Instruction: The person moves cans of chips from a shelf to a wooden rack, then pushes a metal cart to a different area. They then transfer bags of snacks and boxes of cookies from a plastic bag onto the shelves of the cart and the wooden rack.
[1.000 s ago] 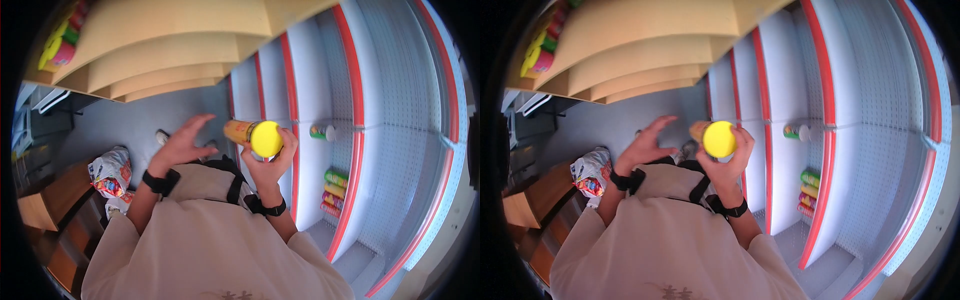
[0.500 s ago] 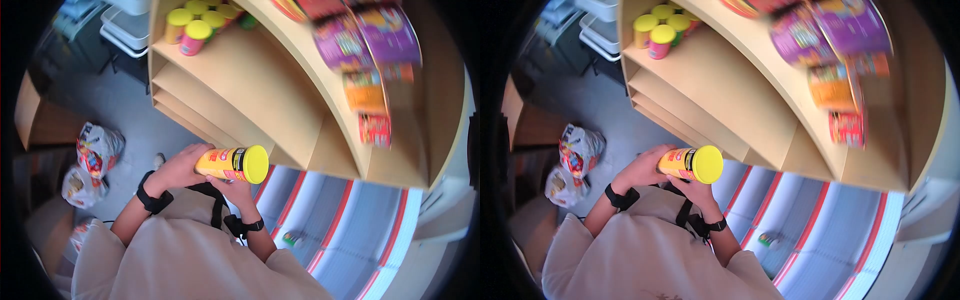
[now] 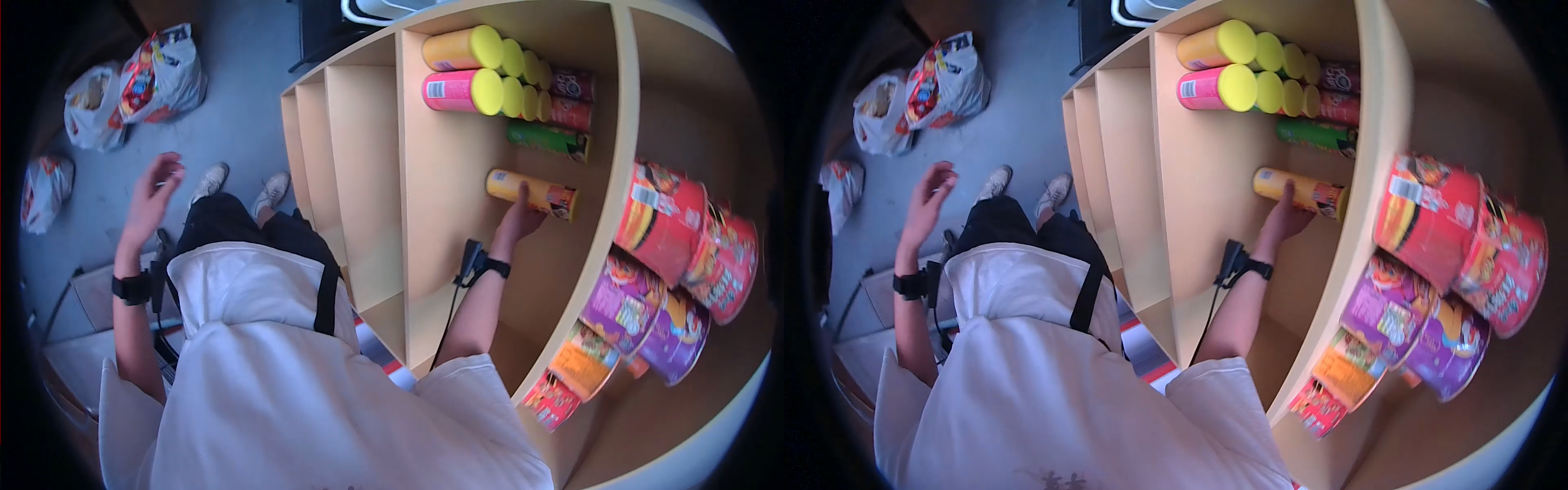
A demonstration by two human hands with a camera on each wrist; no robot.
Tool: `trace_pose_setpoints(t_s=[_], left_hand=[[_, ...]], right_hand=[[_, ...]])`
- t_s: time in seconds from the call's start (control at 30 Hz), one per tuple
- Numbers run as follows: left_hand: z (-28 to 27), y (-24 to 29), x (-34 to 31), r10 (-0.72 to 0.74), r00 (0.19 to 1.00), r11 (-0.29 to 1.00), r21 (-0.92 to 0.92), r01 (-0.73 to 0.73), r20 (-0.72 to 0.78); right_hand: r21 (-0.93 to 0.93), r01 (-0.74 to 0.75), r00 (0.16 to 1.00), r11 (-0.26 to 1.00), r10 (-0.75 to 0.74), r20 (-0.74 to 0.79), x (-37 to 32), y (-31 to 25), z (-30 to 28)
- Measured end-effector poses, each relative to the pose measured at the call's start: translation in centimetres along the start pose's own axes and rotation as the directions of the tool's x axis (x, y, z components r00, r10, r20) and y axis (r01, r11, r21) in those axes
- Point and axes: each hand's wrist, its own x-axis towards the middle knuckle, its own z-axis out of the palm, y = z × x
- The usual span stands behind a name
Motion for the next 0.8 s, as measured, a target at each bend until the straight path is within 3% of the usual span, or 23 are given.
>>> trace_pose_setpoints(t_s=[0.07,0.1,0.2,0.33,0.4,0.47,0.8], left_hand=[[-0.7,-2.3,-2.1,-0.086,0.991,0.996,-0.026,0.084,-0.099],[-0.4,-2.8,-2.8,-0.148,0.972,0.989,-0.047,0.142,-0.182],[1.9,-3.4,-4.6,-0.251,0.937,0.968,-0.063,0.243,-0.244],[5.6,-5.2,-5.0,-0.250,0.955,0.959,-0.175,0.222,-0.159],[6.8,-5.3,-4.8,-0.240,0.961,0.958,-0.194,0.212,-0.139],[7.5,-4.7,-4.6,-0.256,0.958,0.949,-0.225,0.223,-0.131],[3.4,-5.6,-3.9,-0.230,0.963,0.966,-0.150,0.209,-0.141]], right_hand=[[-0.028,0.045,0.999,0.999,-0.045,0.007,2.6,0.1,0.9],[-0.037,-0.013,0.999,0.999,0.012,-0.038,3.1,-0.2,1.6],[-0.009,0.019,1.000,1.000,-0.019,-0.015,6.0,1.5,2.4],[0.039,0.043,0.997,0.998,-0.046,0.063,7.5,2.9,3.3],[0.051,-0.024,0.999,0.998,0.026,-0.027,7.1,2.6,3.8],[0.052,0.017,1.000,0.999,-0.016,-0.009,7.8,3.7,3.5],[0.093,0.050,0.999,0.994,-0.052,0.017,8.4,4.7,3.4]])
